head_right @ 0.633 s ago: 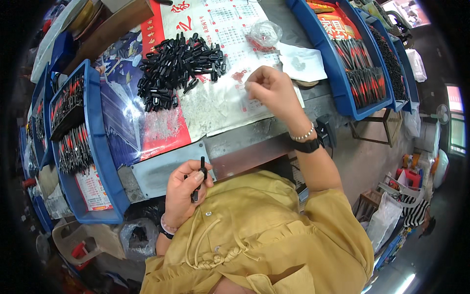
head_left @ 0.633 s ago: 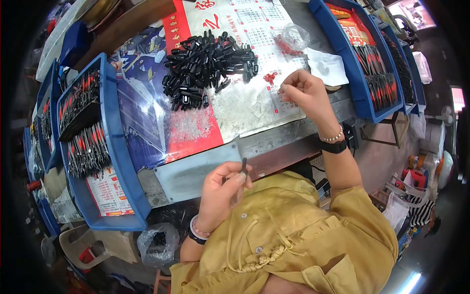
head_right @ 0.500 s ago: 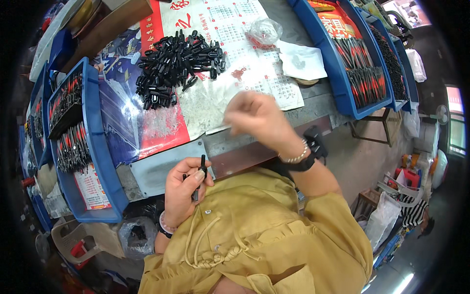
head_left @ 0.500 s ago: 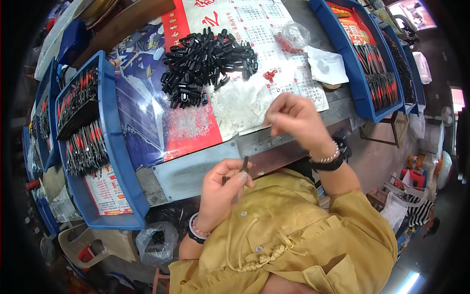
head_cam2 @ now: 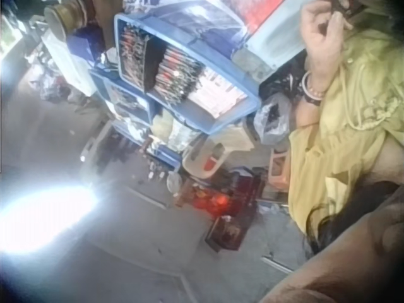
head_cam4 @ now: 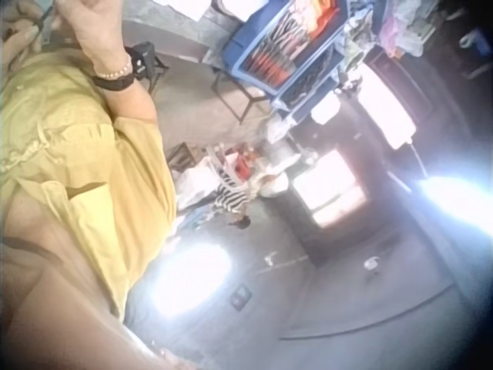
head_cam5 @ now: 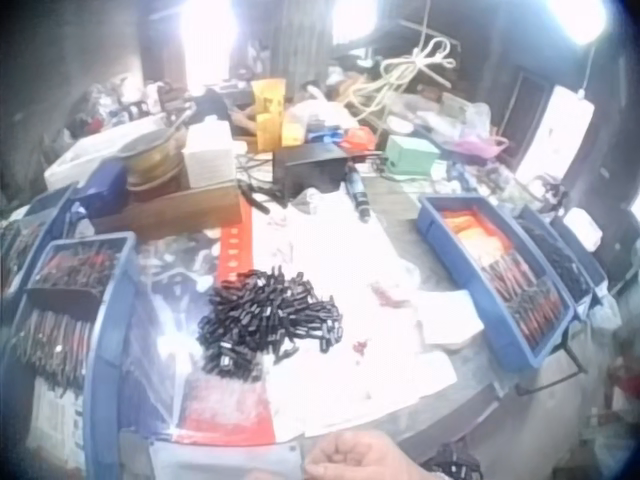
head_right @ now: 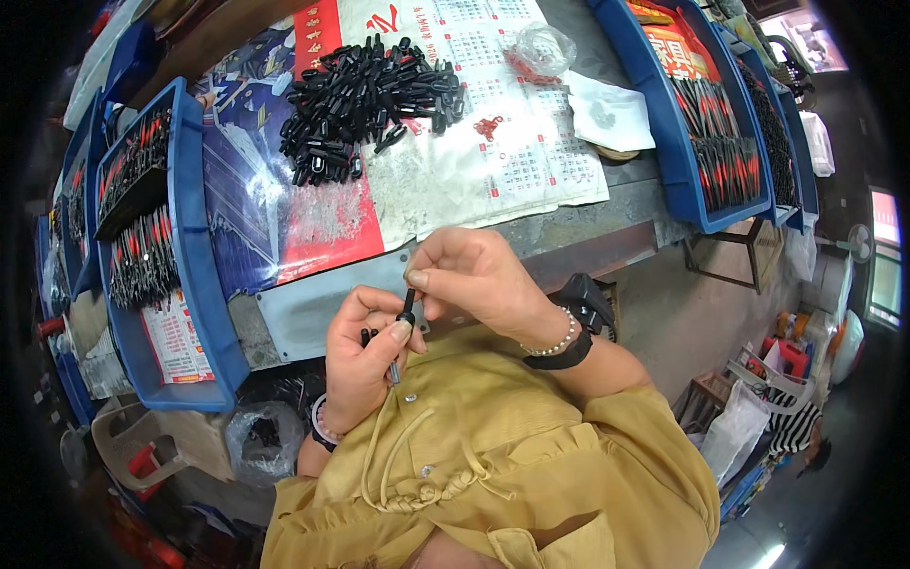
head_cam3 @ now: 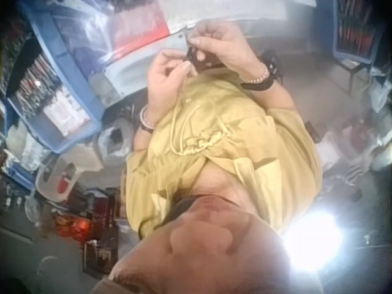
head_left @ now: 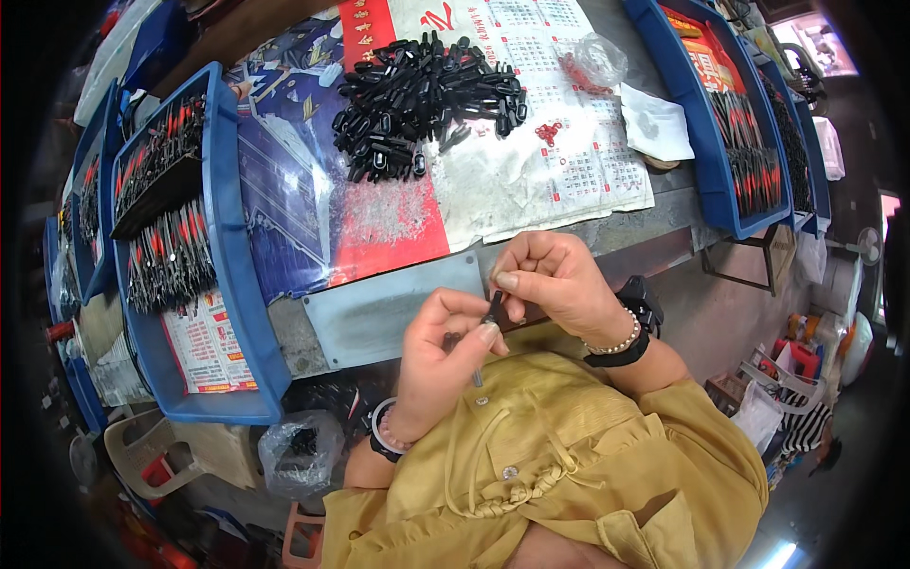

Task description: The person repeatedly picks a black plastic key housing and a small red component from the table, inserts the red part into the housing, and places the assembled unit back on the table. The person handles the items one at a time by hand without using tools.

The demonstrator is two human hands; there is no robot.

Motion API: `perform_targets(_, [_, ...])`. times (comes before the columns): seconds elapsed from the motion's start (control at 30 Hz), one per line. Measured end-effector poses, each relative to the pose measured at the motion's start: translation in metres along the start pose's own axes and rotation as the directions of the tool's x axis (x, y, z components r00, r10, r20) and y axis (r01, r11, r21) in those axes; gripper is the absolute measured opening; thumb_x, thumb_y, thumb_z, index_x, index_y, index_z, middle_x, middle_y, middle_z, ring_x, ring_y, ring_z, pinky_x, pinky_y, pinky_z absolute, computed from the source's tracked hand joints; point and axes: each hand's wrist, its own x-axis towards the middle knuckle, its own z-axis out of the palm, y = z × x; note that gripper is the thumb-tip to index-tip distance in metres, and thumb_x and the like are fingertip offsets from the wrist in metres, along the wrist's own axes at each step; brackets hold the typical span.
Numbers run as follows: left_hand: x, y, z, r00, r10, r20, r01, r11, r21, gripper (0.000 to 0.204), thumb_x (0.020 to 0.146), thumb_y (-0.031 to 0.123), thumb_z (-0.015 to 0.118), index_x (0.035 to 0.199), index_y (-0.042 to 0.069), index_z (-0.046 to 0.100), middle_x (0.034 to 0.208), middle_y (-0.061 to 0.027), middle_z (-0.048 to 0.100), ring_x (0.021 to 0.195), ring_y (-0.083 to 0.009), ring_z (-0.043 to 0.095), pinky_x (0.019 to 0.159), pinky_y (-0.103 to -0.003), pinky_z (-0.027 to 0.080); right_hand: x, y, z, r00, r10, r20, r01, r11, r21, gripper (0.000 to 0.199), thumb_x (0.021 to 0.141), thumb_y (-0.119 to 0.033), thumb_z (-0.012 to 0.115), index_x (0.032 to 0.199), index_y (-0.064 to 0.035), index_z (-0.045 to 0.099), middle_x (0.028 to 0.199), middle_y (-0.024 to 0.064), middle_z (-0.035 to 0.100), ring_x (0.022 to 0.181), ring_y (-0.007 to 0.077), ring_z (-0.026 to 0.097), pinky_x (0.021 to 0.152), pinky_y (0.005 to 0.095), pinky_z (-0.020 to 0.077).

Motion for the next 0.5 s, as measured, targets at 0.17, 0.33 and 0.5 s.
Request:
perform_targets(0.17, [-0.003, -0.002, -0.001, 1.0, 0.024, 0.007, -0.024, 1.0, -0.002, 0.012, 0.092, 0.006, 0.055, 0.102, 0.002, 0.049, 0.074, -0.0103, 0.065, 0.05, -0.002, 0.046, 0.045, -0.015, 0.034, -0.005, 0.001, 0.001, 1.0, -0.008, 0.017, 0.008, 0.999, -0.031, 0.011, 0.09, -0.007, 0.061, 0.097, 0.0021, 0.06, 0.084, 0.0036, 0.063, 0.067, 0.0075, 0.059, 0.06, 0.0212, 0.048])
perform_targets(0.33, [-0.004, -0.003, -0.001, 0.999, 0.028, 0.017, -0.028, 1.0, 0.001, 0.012, 0.091, 0.005, 0.055, 0.101, 0.002, 0.048, 0.074, -0.0102, 0.064, 0.051, -0.0022, 0.045, 0.047, -0.016, 0.034, -0.011, 0.001, 0.002, 1.0, -0.021, 0.011, 0.021, 1.0, -0.01, 0.009, 0.089, -0.005, 0.062, 0.095, 0.0019, 0.061, 0.084, 0.0039, 0.063, 0.069, 0.0081, 0.059, 0.061, 0.0216, 0.0482])
perform_targets(0.5, [-0.006, -0.002, 0.0, 1.0, 0.015, 0.024, -0.015, 1.0, 0.002, 0.02, 0.091, 0.005, 0.055, 0.108, 0.003, 0.047, 0.075, -0.0093, 0.064, 0.057, -0.0034, 0.05, 0.051, -0.016, 0.037, -0.014, 0.006, 0.001, 0.993, -0.11, 0.042, 0.113, 0.992, -0.049, 0.007, 0.087, -0.002, 0.063, 0.092, 0.0023, 0.062, 0.087, 0.0054, 0.063, 0.072, 0.0088, 0.059, 0.062, 0.0224, 0.0488])
